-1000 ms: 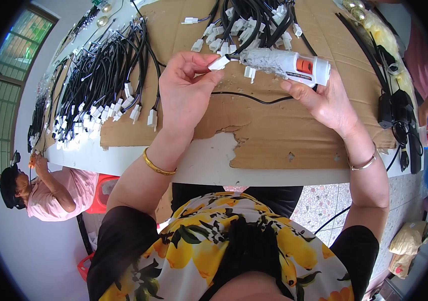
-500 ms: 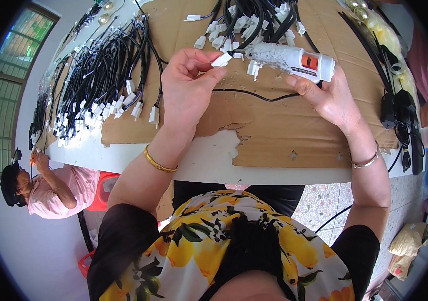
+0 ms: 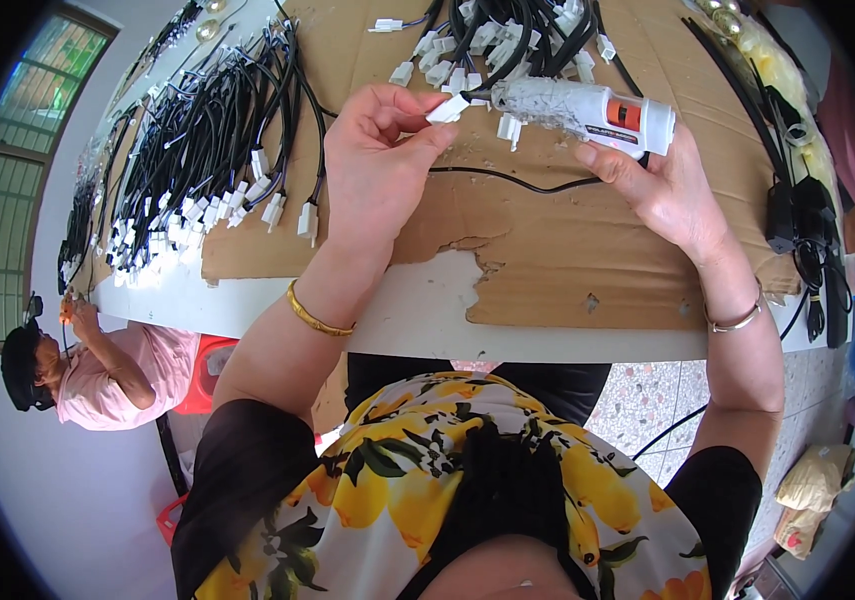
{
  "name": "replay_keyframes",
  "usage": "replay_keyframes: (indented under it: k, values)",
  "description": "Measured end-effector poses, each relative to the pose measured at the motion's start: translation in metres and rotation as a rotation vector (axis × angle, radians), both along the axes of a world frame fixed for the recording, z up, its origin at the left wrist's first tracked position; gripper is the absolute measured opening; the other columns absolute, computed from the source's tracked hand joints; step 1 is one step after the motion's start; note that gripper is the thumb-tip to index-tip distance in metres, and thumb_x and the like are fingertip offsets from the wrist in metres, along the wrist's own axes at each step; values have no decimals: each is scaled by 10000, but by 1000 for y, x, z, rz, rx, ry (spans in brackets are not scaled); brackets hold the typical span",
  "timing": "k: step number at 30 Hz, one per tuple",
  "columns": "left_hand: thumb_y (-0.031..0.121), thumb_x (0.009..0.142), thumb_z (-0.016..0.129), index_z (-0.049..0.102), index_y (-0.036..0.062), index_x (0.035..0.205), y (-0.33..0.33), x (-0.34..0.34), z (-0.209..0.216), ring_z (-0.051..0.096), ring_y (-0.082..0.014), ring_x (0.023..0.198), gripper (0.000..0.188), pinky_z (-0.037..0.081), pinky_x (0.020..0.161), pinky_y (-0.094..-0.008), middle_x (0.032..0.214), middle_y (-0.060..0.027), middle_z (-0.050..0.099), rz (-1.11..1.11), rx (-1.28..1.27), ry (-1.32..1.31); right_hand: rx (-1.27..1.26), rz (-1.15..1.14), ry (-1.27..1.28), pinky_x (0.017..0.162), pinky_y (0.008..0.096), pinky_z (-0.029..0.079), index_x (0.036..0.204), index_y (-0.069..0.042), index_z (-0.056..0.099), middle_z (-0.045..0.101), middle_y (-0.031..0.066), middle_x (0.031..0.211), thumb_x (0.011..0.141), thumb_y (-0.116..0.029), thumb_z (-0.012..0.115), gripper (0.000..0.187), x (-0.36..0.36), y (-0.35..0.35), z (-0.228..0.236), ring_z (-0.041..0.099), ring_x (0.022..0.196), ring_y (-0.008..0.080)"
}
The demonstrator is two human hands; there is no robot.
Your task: Gluing white connector pieces onto black wire bundles using a hot glue gun.
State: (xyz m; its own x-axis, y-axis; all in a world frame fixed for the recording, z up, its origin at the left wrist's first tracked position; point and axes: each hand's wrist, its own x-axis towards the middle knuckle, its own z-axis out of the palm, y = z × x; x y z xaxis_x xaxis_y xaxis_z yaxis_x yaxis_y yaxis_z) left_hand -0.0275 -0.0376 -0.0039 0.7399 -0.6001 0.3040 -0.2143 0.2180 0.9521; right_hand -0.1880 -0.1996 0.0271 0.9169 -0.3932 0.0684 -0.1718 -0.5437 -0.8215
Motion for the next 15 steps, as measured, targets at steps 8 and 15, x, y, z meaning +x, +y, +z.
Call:
replay_keyframes:
  k: [8, 15]
  values:
    - [-140, 692, 591, 483, 24, 822, 0, -1, -1, 565, -111, 720, 236, 472, 687, -228, 905, -132, 610, -15, 13, -1, 34, 24, -16, 771, 256, 465, 1127, 57, 430, 586, 108, 961, 812, -103, 585, 386, -1, -2, -4, 577, 908, 155]
    - [-128, 692, 588, 476, 8, 813, -1, 0, -2, 563, -89, 703, 214, 470, 600, -194, 879, -117, 610, -8, -10, 20, 41, 14, -20, 774, 256, 465, 1122, 56, 437, 590, 102, 954, 809, -77, 578, 369, -1, -1, -3, 577, 900, 146]
